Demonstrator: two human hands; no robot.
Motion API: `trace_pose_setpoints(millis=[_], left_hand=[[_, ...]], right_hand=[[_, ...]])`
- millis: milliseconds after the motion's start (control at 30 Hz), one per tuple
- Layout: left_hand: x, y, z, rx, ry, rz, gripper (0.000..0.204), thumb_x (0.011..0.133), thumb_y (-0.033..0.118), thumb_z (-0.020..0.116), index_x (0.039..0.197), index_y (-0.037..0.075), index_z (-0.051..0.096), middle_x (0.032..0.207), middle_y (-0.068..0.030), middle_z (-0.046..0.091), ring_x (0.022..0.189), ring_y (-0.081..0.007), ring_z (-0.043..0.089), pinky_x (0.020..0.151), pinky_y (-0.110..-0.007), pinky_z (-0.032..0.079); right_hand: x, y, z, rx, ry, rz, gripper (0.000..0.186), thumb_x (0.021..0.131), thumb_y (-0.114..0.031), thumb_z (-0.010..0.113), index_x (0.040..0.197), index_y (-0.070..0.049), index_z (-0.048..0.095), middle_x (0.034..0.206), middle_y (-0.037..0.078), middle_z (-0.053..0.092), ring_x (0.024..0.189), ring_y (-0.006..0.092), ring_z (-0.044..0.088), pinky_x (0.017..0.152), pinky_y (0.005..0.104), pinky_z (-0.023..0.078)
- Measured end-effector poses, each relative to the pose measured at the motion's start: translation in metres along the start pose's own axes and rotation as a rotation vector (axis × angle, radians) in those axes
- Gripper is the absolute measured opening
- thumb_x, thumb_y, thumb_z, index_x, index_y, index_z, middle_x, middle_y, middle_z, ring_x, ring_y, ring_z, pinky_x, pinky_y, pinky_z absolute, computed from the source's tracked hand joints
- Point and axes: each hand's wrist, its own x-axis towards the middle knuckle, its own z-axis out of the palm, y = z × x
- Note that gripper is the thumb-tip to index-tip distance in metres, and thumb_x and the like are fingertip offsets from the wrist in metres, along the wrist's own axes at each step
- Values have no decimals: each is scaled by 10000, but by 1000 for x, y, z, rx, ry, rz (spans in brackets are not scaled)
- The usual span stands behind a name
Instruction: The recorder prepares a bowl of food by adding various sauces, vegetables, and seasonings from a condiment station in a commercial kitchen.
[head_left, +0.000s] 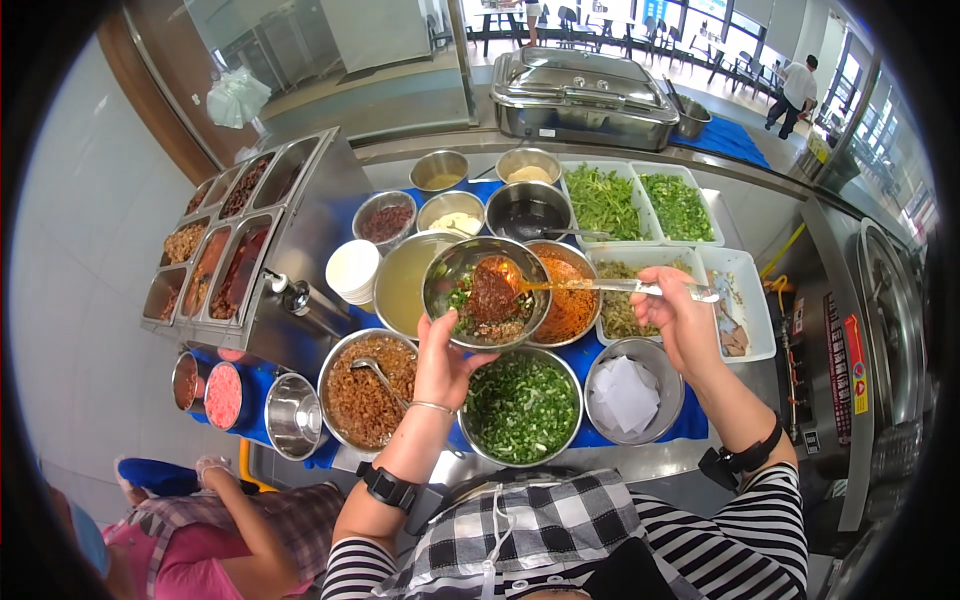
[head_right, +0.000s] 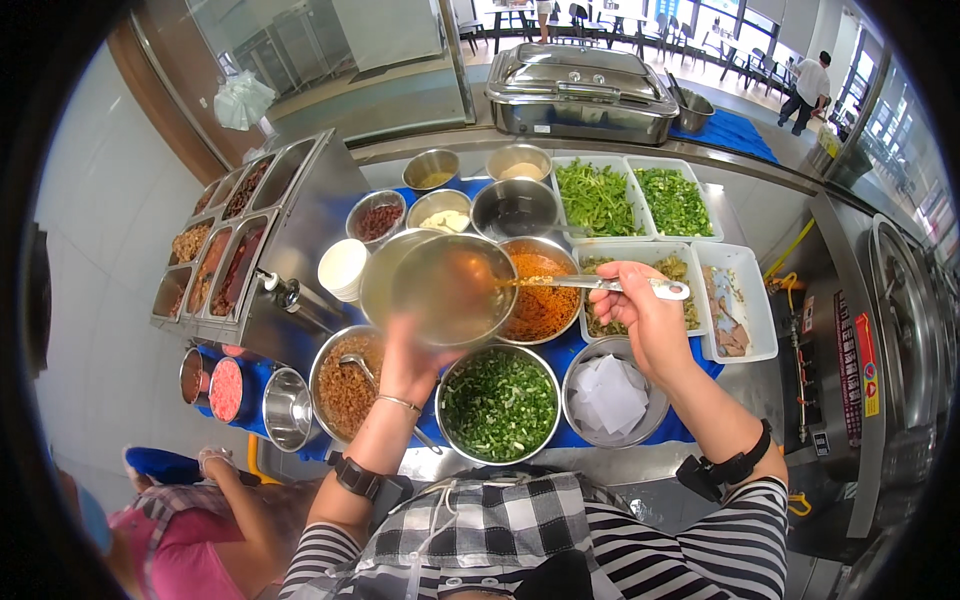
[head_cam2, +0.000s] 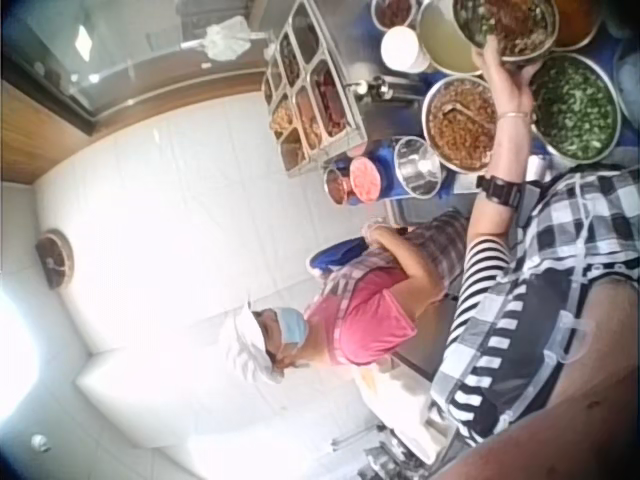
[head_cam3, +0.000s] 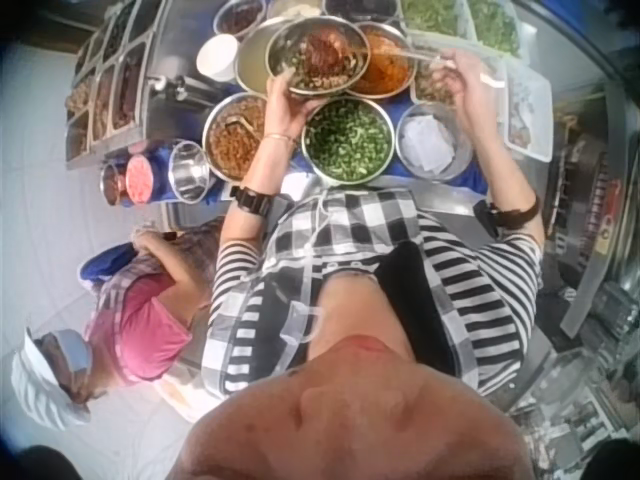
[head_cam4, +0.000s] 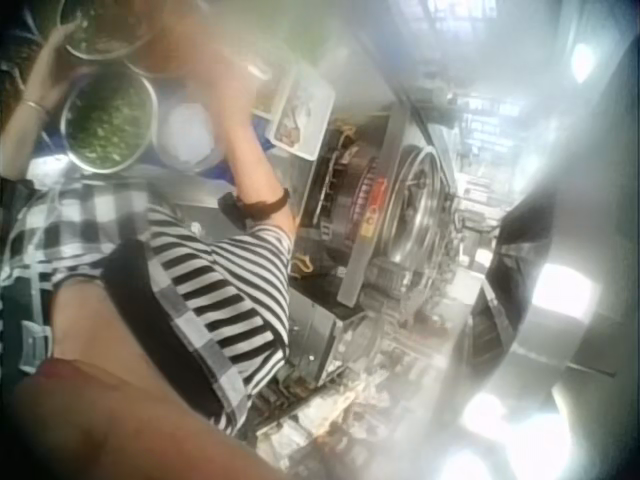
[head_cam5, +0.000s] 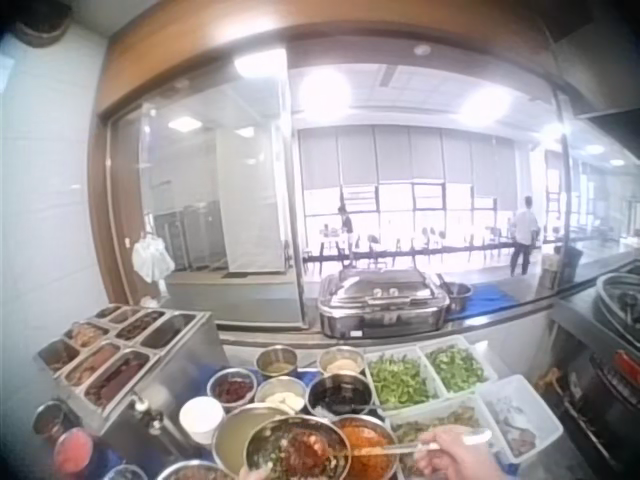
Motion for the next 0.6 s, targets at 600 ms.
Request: trace_pose_setpoints(millis=[600], left_hand=[[-6, 11, -8, 50, 61, 46, 505, 840, 225, 509, 1262, 134, 247, 1200, -133, 434, 1003, -281, 556, 671, -422, 570]], right_hand=[[7, 11, -42, -29, 200, -73, 279, 920, -230, 449, 998, 20, 545, 798, 109, 591, 661, 137, 546, 601, 254, 461]])
